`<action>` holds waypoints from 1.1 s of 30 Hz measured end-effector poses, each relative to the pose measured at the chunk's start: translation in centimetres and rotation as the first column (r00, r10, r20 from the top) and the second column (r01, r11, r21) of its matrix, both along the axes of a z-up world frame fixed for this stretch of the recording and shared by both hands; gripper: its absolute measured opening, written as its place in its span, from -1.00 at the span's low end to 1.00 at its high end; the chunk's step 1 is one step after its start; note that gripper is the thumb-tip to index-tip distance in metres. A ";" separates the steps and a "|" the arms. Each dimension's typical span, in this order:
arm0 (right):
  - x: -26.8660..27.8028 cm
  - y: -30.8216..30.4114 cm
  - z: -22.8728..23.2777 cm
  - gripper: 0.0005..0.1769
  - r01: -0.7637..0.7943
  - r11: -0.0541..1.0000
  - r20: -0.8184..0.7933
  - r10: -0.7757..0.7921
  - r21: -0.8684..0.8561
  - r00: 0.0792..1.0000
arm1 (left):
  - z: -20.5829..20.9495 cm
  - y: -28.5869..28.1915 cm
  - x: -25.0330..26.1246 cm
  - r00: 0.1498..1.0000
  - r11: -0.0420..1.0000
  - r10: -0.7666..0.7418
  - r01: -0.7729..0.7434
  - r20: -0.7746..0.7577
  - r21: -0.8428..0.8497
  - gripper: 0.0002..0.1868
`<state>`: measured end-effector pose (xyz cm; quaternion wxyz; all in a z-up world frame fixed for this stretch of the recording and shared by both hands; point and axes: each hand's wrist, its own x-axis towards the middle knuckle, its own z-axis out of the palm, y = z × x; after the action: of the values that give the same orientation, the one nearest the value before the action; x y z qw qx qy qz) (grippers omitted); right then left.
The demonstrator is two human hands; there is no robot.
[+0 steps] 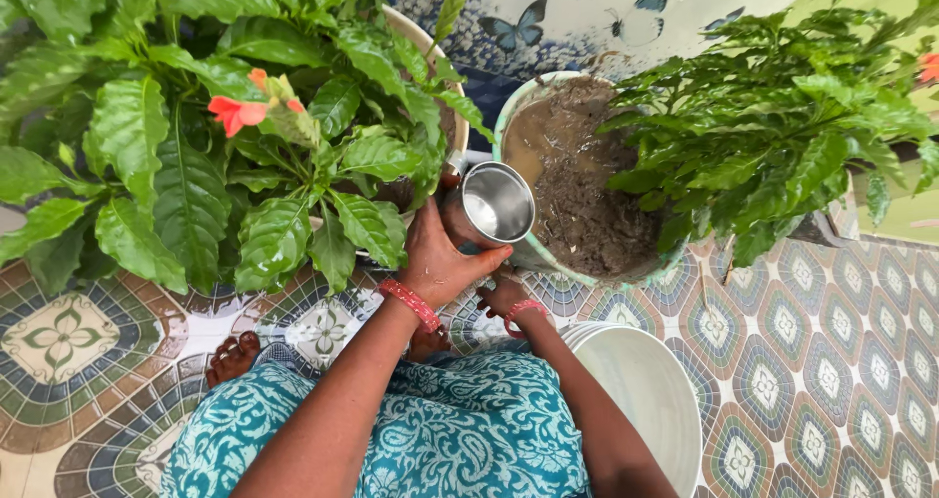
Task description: The person waters plants in pots using a metal cup, mixing the wet soil by hand and pouring water from a bucket into a cup to continue watering.
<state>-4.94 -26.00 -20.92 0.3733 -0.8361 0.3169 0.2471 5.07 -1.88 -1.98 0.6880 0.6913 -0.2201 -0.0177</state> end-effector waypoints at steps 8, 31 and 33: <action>-2.2 3.3 18.0 -0.55 -0.432 0.889 0.247 0.389 0.151 0.887 | 1.2 -0.6 0.3 0.999 1.000 0.023 -0.023 -0.030 -0.011 0.17; -6.9 -22.6 17.6 -0.44 -0.041 0.627 0.030 0.102 -0.778 0.994 | 3.1 -1.1 0.6 1.000 1.000 -0.016 0.016 -0.014 -0.010 0.10; -6.6 -21.2 18.1 -0.57 -0.124 0.476 -0.158 -0.032 -0.871 0.987 | 3.2 -1.2 0.6 1.000 1.000 -0.017 0.017 0.008 -0.019 0.11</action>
<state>-11.51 -47.16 -2.77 -0.1390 -0.8959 0.4035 0.1233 5.64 -3.13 1.21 0.6934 0.6829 -0.2289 -0.0188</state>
